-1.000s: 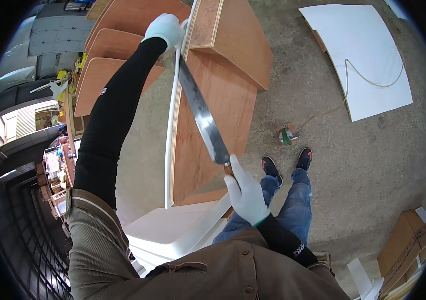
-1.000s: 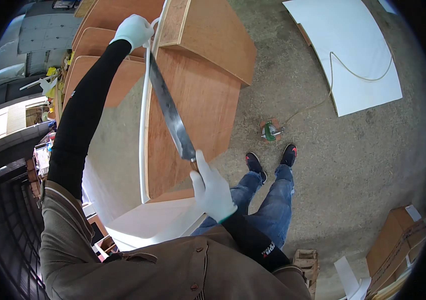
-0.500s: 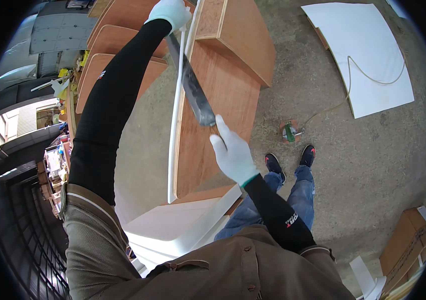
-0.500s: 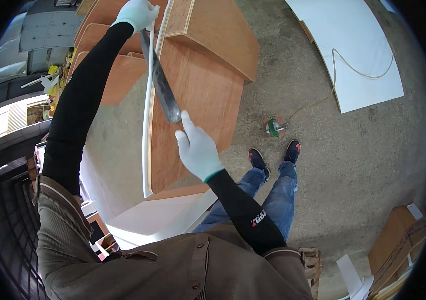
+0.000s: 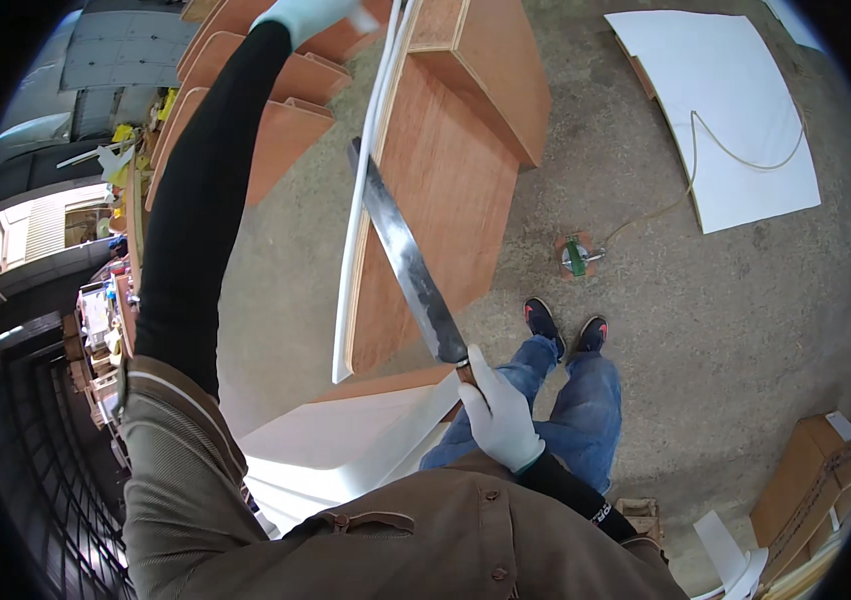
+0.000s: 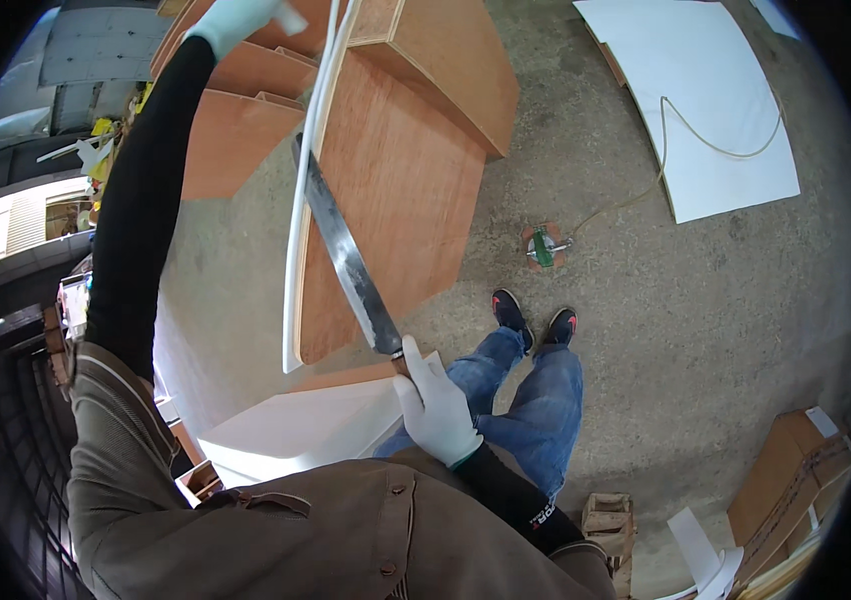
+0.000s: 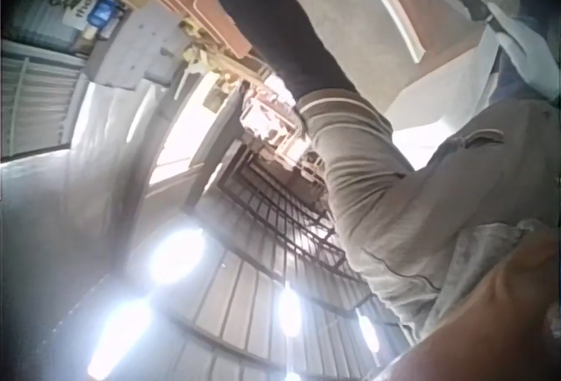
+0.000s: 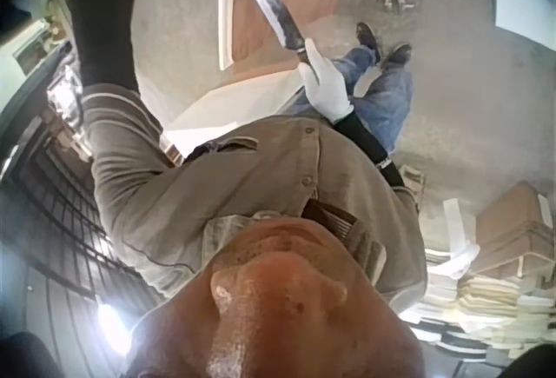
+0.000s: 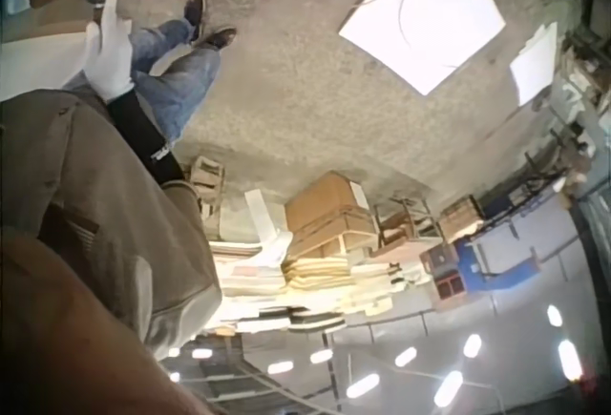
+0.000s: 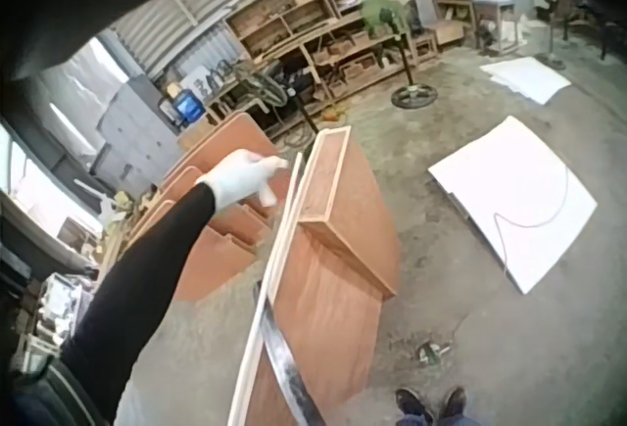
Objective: The recorder is attaching foam padding to curved wooden furniture panels using a pneumatic stapler and trimming the excess foam with a large knife.
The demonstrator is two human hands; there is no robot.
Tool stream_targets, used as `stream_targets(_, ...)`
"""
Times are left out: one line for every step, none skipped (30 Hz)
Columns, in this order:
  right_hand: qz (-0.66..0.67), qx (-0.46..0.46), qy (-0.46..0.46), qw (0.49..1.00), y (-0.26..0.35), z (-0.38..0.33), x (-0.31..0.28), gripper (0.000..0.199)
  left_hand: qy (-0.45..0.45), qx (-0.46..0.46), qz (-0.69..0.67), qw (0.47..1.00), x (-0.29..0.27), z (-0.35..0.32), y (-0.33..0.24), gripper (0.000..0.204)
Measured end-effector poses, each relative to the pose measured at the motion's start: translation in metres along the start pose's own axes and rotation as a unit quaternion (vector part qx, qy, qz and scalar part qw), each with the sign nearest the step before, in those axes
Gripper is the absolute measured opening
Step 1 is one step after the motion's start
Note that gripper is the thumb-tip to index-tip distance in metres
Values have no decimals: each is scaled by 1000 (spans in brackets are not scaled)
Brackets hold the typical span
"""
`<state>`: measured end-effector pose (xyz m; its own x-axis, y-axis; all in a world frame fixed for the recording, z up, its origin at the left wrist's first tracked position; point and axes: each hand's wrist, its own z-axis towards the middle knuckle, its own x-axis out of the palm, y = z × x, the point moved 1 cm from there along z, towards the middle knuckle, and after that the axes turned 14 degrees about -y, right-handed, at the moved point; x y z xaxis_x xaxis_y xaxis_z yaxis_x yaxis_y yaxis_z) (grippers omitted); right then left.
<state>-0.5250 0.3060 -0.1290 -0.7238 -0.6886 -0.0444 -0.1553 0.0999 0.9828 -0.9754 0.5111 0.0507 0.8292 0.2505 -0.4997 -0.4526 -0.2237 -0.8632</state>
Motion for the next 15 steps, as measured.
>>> stream_targets(2, -5, 6, 1000, 1, 0, 2, 55, -165, -95, 356, 915, -1, -15, -4, 50)
stream_targets(10, -12, 17, 1000, 3, 1, 5, 55, -150, -28, 455, 877, -19, -49, 11, 42)
stream_targets(13, -16, 22, 1000, 4, 2, 2, 55, -113, -82, 449, 882, -19, -72, 26, 42)
stream_targets(5, -10, 18, 1000, 1, 2, -4, 56, -74, -120, 423, 895, 10, -97, 29, 39)
stream_targets(7, -7, 22, 1000, 0, 1, -4, 57, -52, -181, 397, 898, 21, -122, 42, 40)
stream_targets(16, -3, 30, 999, 0, -2, -1, 57, -42, -212, 397, 892, 26, -144, 61, 39)
stream_targets(13, -3, 35, 999, -2, -2, -1, 57, -47, -252, 456, 852, 49, -158, 49, 38)
stream_targets(9, -1, 39, 999, -4, -1, 0, 57, -49, -241, 482, 841, 49, -167, 61, 37)
stream_targets(27, -41, 11, 999, -7, 2, 5, 57, -51, -231, 508, 829, 46, -175, 80, 36)
stream_targets(26, -37, 14, 999, -8, 2, 6, 57, -60, -245, 469, 846, 47, -176, 82, 35)
stream_targets(17, -30, 20, 999, -10, 2, 7, 57, -67, -265, 460, 845, 48, -176, 86, 34)
stream_targets(8, -22, 26, 999, -12, 0, 7, 57, -72, -285, 452, 842, 50, -175, 89, 32)
stream_targets(11, -28, 16, 999, -11, 2, 9, 58, -87, -286, 440, 847, 52, -173, 91, 28)
stream_targets(11, -26, 16, 999, -11, 5, 13, 58, -85, -287, 440, 847, 53, -174, 94, 28)
stream_targets(8, -27, 8, 1000, -11, 9, 18, 58, -92, -259, 475, 836, 54, -175, 95, 28)
